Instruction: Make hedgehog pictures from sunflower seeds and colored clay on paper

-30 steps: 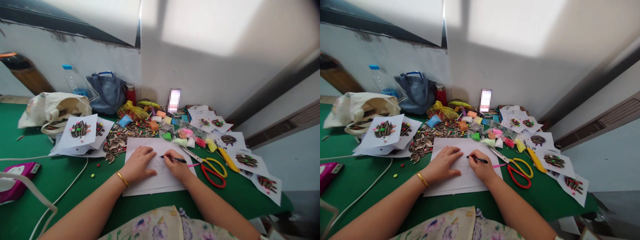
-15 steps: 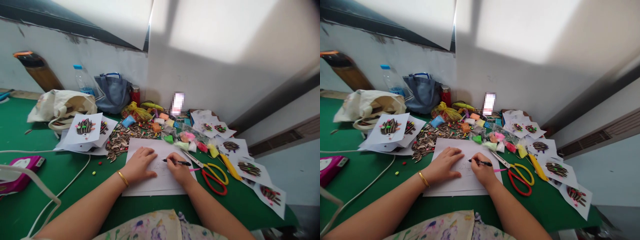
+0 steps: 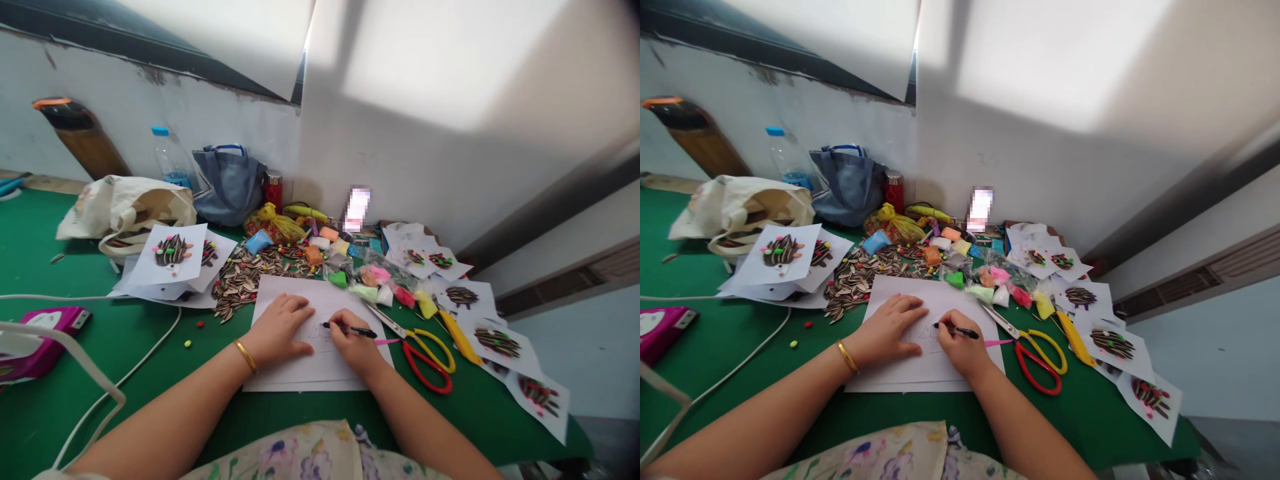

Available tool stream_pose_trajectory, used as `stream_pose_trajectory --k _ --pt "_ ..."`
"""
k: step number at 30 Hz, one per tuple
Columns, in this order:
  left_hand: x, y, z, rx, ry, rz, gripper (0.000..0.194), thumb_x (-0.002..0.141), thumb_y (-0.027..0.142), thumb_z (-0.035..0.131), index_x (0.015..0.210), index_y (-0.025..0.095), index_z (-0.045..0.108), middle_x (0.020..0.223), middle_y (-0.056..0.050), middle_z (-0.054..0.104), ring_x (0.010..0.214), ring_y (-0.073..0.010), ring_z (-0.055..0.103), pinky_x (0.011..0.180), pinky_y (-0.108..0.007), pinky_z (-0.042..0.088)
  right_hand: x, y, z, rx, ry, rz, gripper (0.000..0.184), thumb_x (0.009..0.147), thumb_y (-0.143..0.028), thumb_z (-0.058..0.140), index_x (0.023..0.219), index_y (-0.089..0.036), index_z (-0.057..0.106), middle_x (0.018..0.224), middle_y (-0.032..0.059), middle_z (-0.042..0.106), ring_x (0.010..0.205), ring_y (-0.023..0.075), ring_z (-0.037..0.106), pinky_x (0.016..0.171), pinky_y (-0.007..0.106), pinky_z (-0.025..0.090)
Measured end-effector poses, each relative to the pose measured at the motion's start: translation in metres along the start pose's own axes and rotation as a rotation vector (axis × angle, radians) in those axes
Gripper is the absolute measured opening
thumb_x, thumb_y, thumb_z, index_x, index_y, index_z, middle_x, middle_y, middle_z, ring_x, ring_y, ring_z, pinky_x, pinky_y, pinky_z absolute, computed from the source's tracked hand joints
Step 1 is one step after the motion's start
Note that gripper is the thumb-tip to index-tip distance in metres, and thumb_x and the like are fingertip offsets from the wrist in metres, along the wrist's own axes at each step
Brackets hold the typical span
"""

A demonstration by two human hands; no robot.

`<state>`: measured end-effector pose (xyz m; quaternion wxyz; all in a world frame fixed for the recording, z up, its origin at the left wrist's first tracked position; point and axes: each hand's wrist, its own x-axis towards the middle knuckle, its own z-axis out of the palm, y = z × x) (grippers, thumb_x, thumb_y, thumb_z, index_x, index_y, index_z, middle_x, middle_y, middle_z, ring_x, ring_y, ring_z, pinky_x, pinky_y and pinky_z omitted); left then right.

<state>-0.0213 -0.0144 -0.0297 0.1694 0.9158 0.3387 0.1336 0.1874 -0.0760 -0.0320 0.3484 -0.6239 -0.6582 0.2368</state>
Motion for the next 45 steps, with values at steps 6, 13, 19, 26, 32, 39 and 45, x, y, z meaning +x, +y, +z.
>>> stream_pose_trajectory --k 6,13,19,26,32,39,45 --pt "-0.0002 -0.0011 0.0015 -0.004 0.014 0.005 0.079 0.064 0.053 0.08 0.133 0.025 0.053 0.137 -0.012 0.051 0.129 -0.0316 0.045 0.117 -0.052 0.021 0.0004 0.0021 0.002 -0.028 0.013 0.003 0.012 0.082 -0.022 0.05 0.078 -0.02 0.061 0.069 0.0 0.062 0.066 0.0159 0.056 0.061 0.026 0.039" --pt "0.0005 -0.0012 0.001 0.009 0.002 0.004 0.079 0.065 0.054 0.079 0.134 0.025 0.053 0.138 -0.012 0.051 0.13 -0.0313 0.044 0.117 -0.051 0.021 0.0007 0.0013 -0.0017 0.007 0.045 0.017 0.013 0.083 -0.024 0.05 0.079 -0.02 0.061 0.069 -0.0003 0.062 0.065 0.0156 0.056 0.062 0.026 0.04" --pt "0.0005 -0.0006 0.0008 0.022 -0.005 0.003 0.08 0.065 0.054 0.079 0.134 0.025 0.052 0.138 -0.012 0.05 0.13 -0.0309 0.044 0.117 -0.051 0.021 0.0015 0.0006 -0.0004 -0.017 0.016 0.027 0.013 0.083 -0.023 0.05 0.08 -0.021 0.062 0.071 -0.0006 0.063 0.067 0.0158 0.057 0.062 0.026 0.04" --pt "0.0008 -0.0022 0.0021 0.004 0.007 0.009 0.079 0.065 0.053 0.079 0.134 0.025 0.053 0.138 -0.012 0.05 0.13 -0.0313 0.044 0.117 -0.052 0.02 -0.0011 0.0017 -0.0012 -0.004 0.045 0.011 0.012 0.081 -0.021 0.05 0.074 -0.02 0.06 0.068 -0.0001 0.062 0.065 0.0153 0.056 0.061 0.025 0.04" --pt "0.0009 -0.001 0.0004 -0.005 0.007 0.009 0.078 0.066 0.054 0.078 0.134 0.025 0.053 0.137 -0.012 0.051 0.129 -0.0318 0.045 0.117 -0.052 0.021 -0.0059 0.0001 -0.0012 0.007 0.03 0.004 0.012 0.082 -0.021 0.05 0.076 -0.02 0.06 0.069 -0.0002 0.062 0.065 0.0151 0.056 0.062 0.025 0.041" --pt "0.0012 -0.0004 -0.0004 -0.003 0.002 0.01 0.077 0.067 0.054 0.077 0.134 0.025 0.053 0.137 -0.011 0.051 0.13 -0.0316 0.044 0.117 -0.052 0.021 -0.0051 -0.0002 0.0003 -0.009 0.01 -0.002 0.012 0.083 -0.021 0.05 0.078 -0.02 0.061 0.07 -0.0005 0.063 0.066 0.0151 0.057 0.062 0.025 0.04" --pt "0.0009 -0.0005 0.0004 0.004 0.01 0.015 0.078 0.066 0.053 0.079 0.134 0.025 0.052 0.137 -0.011 0.051 0.13 -0.0312 0.044 0.117 -0.052 0.021 -0.0046 -0.0014 -0.002 -0.002 0.038 -0.005 0.012 0.082 -0.021 0.05 0.075 -0.02 0.06 0.068 -0.0004 0.061 0.064 0.0152 0.055 0.061 0.025 0.04"
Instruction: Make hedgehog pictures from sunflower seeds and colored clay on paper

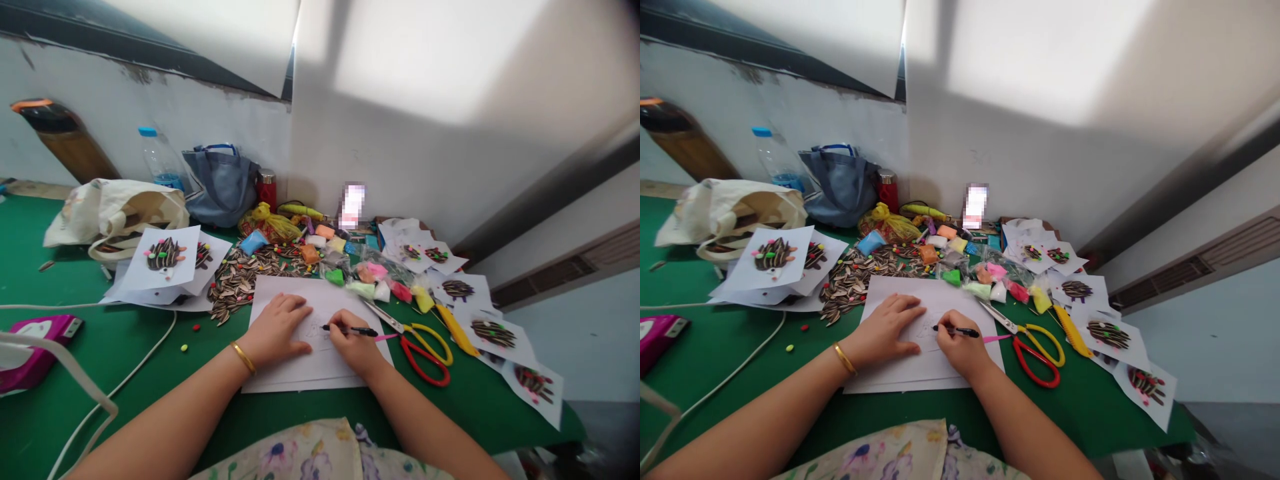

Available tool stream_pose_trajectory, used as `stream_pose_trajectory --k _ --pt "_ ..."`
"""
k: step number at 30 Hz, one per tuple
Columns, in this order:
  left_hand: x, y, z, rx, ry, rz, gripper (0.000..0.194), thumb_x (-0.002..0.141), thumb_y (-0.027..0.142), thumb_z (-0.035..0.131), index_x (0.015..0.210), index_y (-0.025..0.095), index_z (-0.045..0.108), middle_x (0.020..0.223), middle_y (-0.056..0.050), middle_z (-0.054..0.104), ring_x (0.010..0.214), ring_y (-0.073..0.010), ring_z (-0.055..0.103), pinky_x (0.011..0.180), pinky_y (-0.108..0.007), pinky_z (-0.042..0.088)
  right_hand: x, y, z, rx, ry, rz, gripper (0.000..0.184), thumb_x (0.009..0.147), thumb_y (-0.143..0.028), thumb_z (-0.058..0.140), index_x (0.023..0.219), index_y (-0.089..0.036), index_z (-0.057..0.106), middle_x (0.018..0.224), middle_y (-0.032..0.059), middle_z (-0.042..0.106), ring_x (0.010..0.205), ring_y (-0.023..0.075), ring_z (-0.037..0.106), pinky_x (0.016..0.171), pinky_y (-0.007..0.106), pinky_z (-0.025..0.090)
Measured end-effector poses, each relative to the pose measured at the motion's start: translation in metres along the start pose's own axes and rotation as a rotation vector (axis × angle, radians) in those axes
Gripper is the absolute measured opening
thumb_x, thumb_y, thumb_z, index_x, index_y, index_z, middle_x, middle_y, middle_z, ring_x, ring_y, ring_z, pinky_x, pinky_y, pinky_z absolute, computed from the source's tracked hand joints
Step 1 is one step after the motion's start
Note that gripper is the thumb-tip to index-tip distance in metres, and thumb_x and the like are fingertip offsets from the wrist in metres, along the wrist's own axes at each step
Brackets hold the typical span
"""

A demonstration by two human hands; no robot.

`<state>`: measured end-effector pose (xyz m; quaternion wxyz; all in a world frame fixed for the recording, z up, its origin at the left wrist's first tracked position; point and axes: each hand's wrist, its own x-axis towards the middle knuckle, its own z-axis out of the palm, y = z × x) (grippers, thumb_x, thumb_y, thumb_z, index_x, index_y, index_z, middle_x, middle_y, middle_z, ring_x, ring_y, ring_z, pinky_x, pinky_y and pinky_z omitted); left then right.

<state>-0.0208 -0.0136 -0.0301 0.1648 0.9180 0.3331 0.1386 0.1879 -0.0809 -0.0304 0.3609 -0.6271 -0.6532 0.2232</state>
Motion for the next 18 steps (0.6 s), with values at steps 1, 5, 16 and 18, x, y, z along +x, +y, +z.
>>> stream_pose_trajectory --k 1,5,16,18 --pt "-0.0002 -0.0001 0.0001 0.0 0.001 0.0 0.078 0.066 0.053 0.079 0.134 0.025 0.052 0.137 -0.011 0.051 0.13 -0.0313 0.044 0.117 -0.052 0.021 0.0001 -0.0002 -0.0006 0.002 0.009 0.007 0.012 0.082 -0.021 0.05 0.075 -0.02 0.06 0.068 -0.0004 0.061 0.064 0.0152 0.055 0.061 0.025 0.04" --pt "-0.0003 -0.0002 0.0001 0.008 -0.005 -0.003 0.079 0.066 0.052 0.079 0.134 0.025 0.052 0.138 -0.012 0.05 0.13 -0.0311 0.044 0.117 -0.051 0.021 0.0002 -0.0003 -0.0012 0.002 0.002 0.024 0.012 0.082 -0.022 0.05 0.077 -0.02 0.061 0.069 -0.0006 0.062 0.065 0.0153 0.056 0.061 0.025 0.04" --pt "0.0001 -0.0003 0.0 -0.007 -0.001 -0.004 0.079 0.065 0.053 0.079 0.134 0.025 0.052 0.137 -0.011 0.051 0.129 -0.0312 0.045 0.117 -0.052 0.021 -0.0023 0.002 -0.0003 0.021 0.024 0.005 0.012 0.08 -0.02 0.05 0.073 -0.02 0.06 0.066 -0.0009 0.06 0.063 0.0146 0.054 0.06 0.025 0.04" --pt "-0.0001 -0.0006 0.0001 -0.008 -0.003 -0.006 0.079 0.065 0.052 0.079 0.134 0.025 0.052 0.137 -0.011 0.051 0.129 -0.0313 0.045 0.117 -0.052 0.02 -0.0064 0.0008 -0.0014 0.035 0.027 0.02 0.012 0.081 -0.02 0.05 0.073 -0.02 0.059 0.066 -0.0009 0.06 0.062 0.0146 0.054 0.059 0.025 0.04"
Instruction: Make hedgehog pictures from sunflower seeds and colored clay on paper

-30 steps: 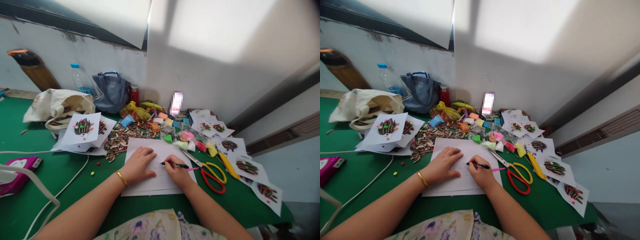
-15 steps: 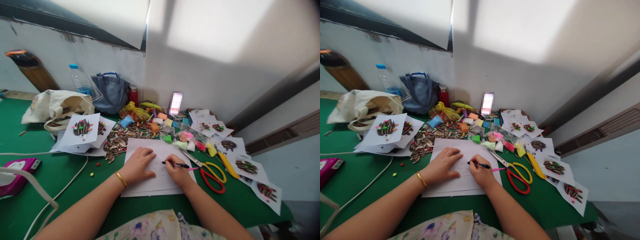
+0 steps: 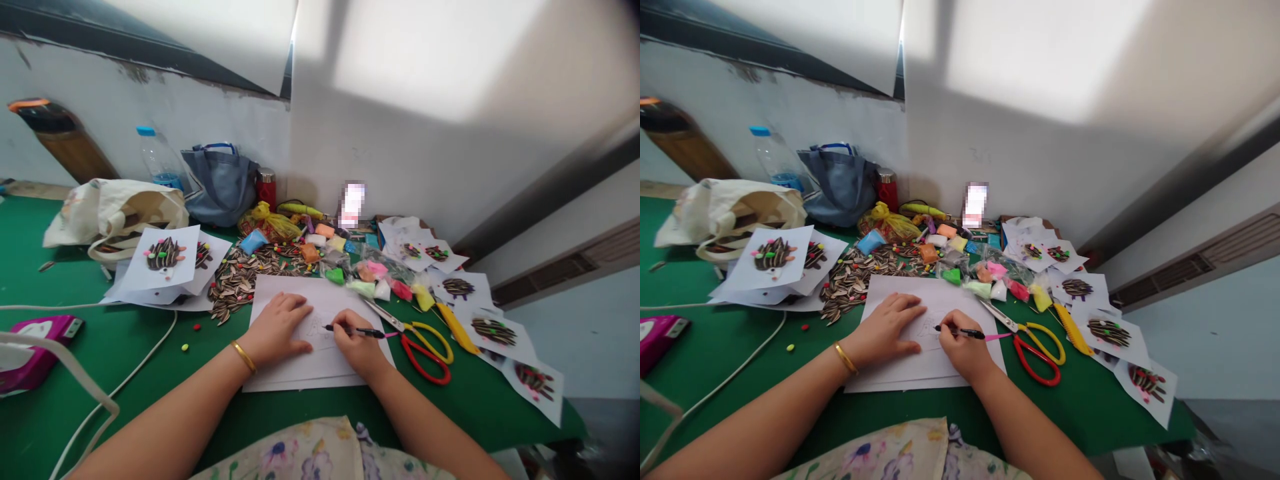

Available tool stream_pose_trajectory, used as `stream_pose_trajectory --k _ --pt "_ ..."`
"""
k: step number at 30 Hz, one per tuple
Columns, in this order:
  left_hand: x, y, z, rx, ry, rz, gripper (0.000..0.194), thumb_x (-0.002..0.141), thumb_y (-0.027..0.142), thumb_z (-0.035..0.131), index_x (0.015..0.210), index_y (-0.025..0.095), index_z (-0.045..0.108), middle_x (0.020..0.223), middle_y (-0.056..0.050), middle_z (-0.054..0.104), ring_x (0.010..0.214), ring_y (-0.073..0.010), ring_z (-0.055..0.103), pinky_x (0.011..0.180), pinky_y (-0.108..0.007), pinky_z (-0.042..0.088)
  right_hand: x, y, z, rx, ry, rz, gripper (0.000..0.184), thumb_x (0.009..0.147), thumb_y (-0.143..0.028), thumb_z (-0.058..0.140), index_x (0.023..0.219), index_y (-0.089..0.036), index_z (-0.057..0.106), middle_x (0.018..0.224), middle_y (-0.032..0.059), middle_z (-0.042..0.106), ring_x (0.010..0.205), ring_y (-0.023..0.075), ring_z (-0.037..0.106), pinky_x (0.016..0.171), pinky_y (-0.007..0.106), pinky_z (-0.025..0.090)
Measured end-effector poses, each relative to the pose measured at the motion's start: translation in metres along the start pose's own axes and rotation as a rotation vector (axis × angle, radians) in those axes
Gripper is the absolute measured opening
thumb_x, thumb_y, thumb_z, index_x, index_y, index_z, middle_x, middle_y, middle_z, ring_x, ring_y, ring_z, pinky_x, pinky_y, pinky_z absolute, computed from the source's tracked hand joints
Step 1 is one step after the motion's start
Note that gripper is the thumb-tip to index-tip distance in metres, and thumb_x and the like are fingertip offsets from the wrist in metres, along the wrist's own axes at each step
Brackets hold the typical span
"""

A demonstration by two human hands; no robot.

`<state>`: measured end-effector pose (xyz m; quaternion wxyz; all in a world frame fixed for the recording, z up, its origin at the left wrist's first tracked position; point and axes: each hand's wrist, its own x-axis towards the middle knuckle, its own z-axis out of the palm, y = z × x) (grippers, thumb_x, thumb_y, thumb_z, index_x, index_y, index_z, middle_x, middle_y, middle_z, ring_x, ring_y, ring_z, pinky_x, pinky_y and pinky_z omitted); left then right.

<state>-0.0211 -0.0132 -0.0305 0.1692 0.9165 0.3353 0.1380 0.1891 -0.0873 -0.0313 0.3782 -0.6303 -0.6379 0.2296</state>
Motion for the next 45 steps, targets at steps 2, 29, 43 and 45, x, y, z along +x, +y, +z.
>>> stream_pose_trajectory --k 2,29,43,45 --pt "-0.0001 -0.0004 0.0004 0.0 0.0 0.002 0.078 0.065 0.052 0.079 0.134 0.026 0.052 0.137 -0.011 0.051 0.129 -0.0315 0.044 0.118 -0.052 0.02 -0.0046 -0.0009 -0.001 -0.014 -0.014 0.007 0.011 0.082 -0.021 0.05 0.076 -0.02 0.06 0.068 -0.0004 0.061 0.064 0.0151 0.055 0.06 0.025 0.041" --pt "0.0001 -0.0009 0.0015 -0.007 0.014 0.009 0.078 0.065 0.052 0.079 0.134 0.026 0.052 0.137 -0.01 0.051 0.129 -0.0316 0.044 0.117 -0.052 0.021 -0.0073 -0.0007 -0.001 -0.043 -0.04 -0.003 0.011 0.084 -0.022 0.051 0.082 -0.021 0.061 0.074 0.0002 0.064 0.069 0.0162 0.058 0.064 0.026 0.042" --pt "0.0007 0.0002 -0.0006 0.009 -0.005 0.006 0.077 0.067 0.053 0.078 0.134 0.025 0.052 0.137 -0.011 0.051 0.129 -0.0311 0.044 0.117 -0.051 0.021 -0.0051 0.0011 -0.0054 -0.027 -0.005 0.039 0.013 0.083 -0.024 0.049 0.079 -0.02 0.061 0.07 0.0003 0.062 0.066 0.0159 0.057 0.062 0.026 0.041" --pt "0.0009 0.0 -0.0001 0.009 -0.003 0.007 0.078 0.067 0.054 0.078 0.134 0.025 0.052 0.137 -0.011 0.05 0.129 -0.0312 0.044 0.117 -0.051 0.021 -0.0057 0.0009 -0.0049 -0.035 -0.01 0.035 0.012 0.083 -0.023 0.05 0.079 -0.02 0.061 0.07 0.0001 0.062 0.066 0.0156 0.057 0.062 0.026 0.04"
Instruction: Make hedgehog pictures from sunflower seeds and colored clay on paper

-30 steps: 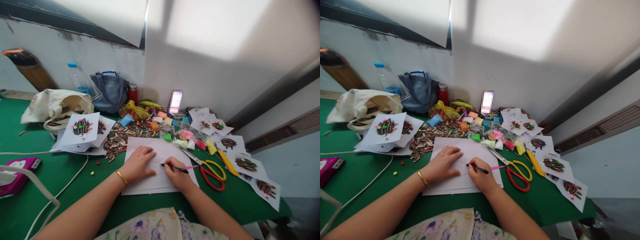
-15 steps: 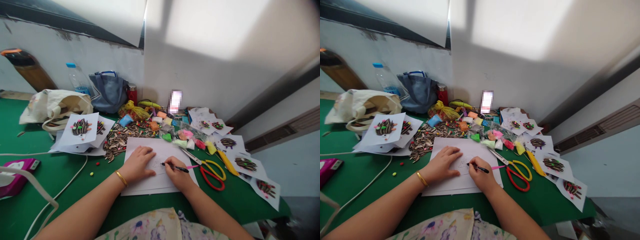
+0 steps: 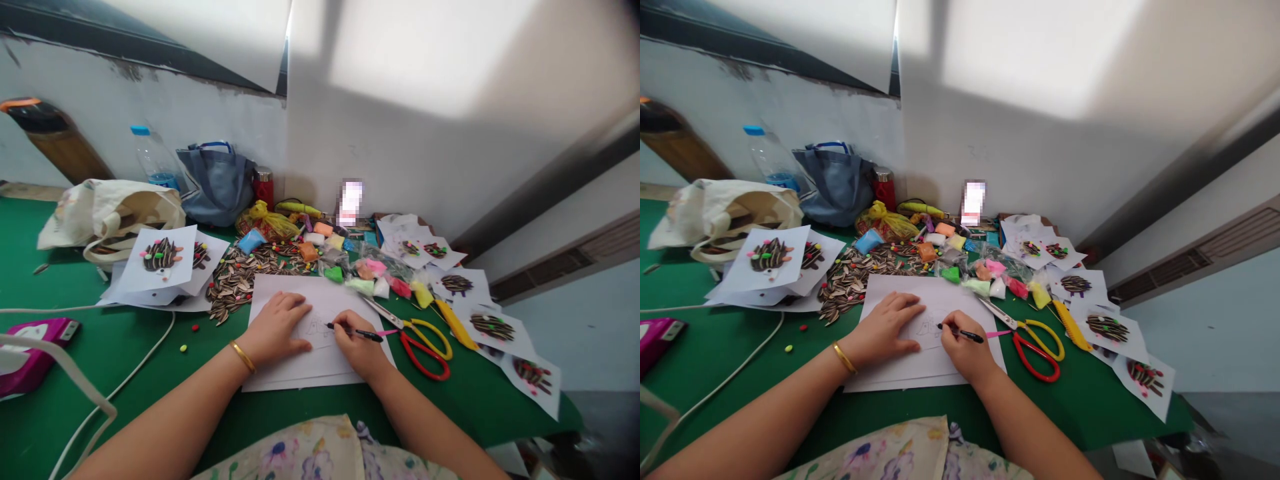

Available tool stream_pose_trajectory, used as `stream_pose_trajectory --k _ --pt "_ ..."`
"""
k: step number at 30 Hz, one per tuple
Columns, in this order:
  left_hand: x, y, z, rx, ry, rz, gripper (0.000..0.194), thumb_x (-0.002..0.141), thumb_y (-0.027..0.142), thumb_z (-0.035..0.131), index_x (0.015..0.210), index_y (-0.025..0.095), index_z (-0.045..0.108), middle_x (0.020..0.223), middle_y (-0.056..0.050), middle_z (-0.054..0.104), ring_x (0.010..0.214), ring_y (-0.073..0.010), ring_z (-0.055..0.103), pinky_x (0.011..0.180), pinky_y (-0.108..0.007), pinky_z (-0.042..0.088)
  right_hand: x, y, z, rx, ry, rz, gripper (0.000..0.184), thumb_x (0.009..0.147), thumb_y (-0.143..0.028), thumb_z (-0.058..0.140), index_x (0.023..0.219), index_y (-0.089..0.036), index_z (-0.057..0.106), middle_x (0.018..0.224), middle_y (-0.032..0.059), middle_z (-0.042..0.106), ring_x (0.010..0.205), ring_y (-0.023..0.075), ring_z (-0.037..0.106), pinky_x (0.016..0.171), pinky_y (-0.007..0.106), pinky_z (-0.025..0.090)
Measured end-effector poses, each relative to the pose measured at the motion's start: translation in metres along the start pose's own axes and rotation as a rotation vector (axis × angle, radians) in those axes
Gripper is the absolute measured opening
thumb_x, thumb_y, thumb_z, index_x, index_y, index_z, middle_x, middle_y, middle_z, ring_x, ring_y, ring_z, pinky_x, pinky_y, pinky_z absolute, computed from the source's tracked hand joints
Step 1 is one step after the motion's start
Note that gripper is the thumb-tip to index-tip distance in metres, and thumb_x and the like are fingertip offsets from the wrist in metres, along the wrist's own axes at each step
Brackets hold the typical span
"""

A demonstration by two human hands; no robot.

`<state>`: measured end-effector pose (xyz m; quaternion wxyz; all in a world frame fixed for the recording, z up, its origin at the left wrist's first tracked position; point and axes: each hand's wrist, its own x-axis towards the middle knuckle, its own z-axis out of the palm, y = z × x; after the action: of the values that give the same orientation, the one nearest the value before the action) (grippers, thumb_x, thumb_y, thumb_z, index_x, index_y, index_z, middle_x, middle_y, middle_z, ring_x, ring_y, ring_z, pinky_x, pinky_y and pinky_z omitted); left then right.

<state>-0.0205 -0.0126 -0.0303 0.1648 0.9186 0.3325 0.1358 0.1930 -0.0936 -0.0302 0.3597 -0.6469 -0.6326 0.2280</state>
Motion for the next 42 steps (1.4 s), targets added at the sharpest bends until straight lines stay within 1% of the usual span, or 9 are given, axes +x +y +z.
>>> stream_pose_trajectory --k 10,18,23,28,31,38,42 --pt "-0.0005 -0.0009 0.0015 0.009 0.004 0.003 0.078 0.067 0.053 0.078 0.134 0.025 0.052 0.137 -0.012 0.05 0.129 -0.0309 0.044 0.118 -0.05 0.02 -0.0028 0.003 0.0054 -0.01 -0.001 -0.043 0.011 0.081 -0.02 0.05 0.075 -0.02 0.06 0.067 -0.0005 0.061 0.064 0.0151 0.056 0.06 0.025 0.039" --pt "-0.0001 0.0003 0.0001 0.006 0.006 0.003 0.077 0.067 0.053 0.078 0.134 0.025 0.052 0.137 -0.011 0.051 0.129 -0.0315 0.045 0.117 -0.051 0.02 -0.0024 0.0008 0.0042 -0.03 -0.008 -0.03 0.011 0.082 -0.021 0.05 0.075 -0.02 0.058 0.067 -0.0004 0.06 0.064 0.0151 0.055 0.061 0.025 0.039" --pt "0.0002 0.0009 -0.0003 0.009 0.003 0.002 0.077 0.066 0.052 0.078 0.134 0.024 0.053 0.136 -0.011 0.051 0.128 -0.0314 0.045 0.117 -0.051 0.021 -0.0017 0.0004 0.0043 -0.058 0.001 -0.031 0.011 0.081 -0.02 0.049 0.074 -0.02 0.058 0.066 -0.0004 0.059 0.064 0.0153 0.055 0.061 0.026 0.038" --pt "0.0008 -0.0001 0.0004 0.002 0.006 0.001 0.077 0.066 0.052 0.078 0.134 0.025 0.053 0.136 -0.011 0.051 0.128 -0.0313 0.045 0.117 -0.051 0.021 -0.0015 0.0006 0.0033 -0.022 0.011 -0.012 0.012 0.08 -0.021 0.049 0.071 -0.02 0.057 0.065 -0.0003 0.058 0.062 0.0152 0.054 0.059 0.026 0.038" --pt "0.0006 -0.0009 0.0012 0.001 0.012 0.006 0.077 0.066 0.053 0.078 0.134 0.025 0.053 0.136 -0.011 0.051 0.128 -0.0313 0.045 0.117 -0.051 0.021 -0.0015 0.0003 0.0022 -0.004 0.04 -0.008 0.013 0.081 -0.022 0.048 0.072 -0.02 0.057 0.065 -0.0001 0.059 0.063 0.0151 0.054 0.059 0.025 0.038" --pt "-0.0003 -0.0016 0.002 0.008 0.0 0.003 0.077 0.067 0.054 0.077 0.135 0.026 0.051 0.137 -0.012 0.05 0.13 -0.0313 0.044 0.117 -0.052 0.02 -0.0014 -0.0005 0.0006 -0.011 0.033 0.0 0.013 0.082 -0.023 0.049 0.073 -0.02 0.058 0.066 -0.0004 0.059 0.063 0.0153 0.055 0.059 0.026 0.039" --pt "0.0 -0.0017 0.0024 0.005 0.004 0.002 0.078 0.066 0.053 0.078 0.135 0.026 0.051 0.137 -0.011 0.05 0.129 -0.0315 0.044 0.117 -0.051 0.02 -0.0004 0.0018 -0.0001 -0.018 0.03 0.0 0.013 0.085 -0.024 0.049 0.079 -0.02 0.06 0.069 -0.0001 0.061 0.065 0.016 0.057 0.061 0.027 0.041"
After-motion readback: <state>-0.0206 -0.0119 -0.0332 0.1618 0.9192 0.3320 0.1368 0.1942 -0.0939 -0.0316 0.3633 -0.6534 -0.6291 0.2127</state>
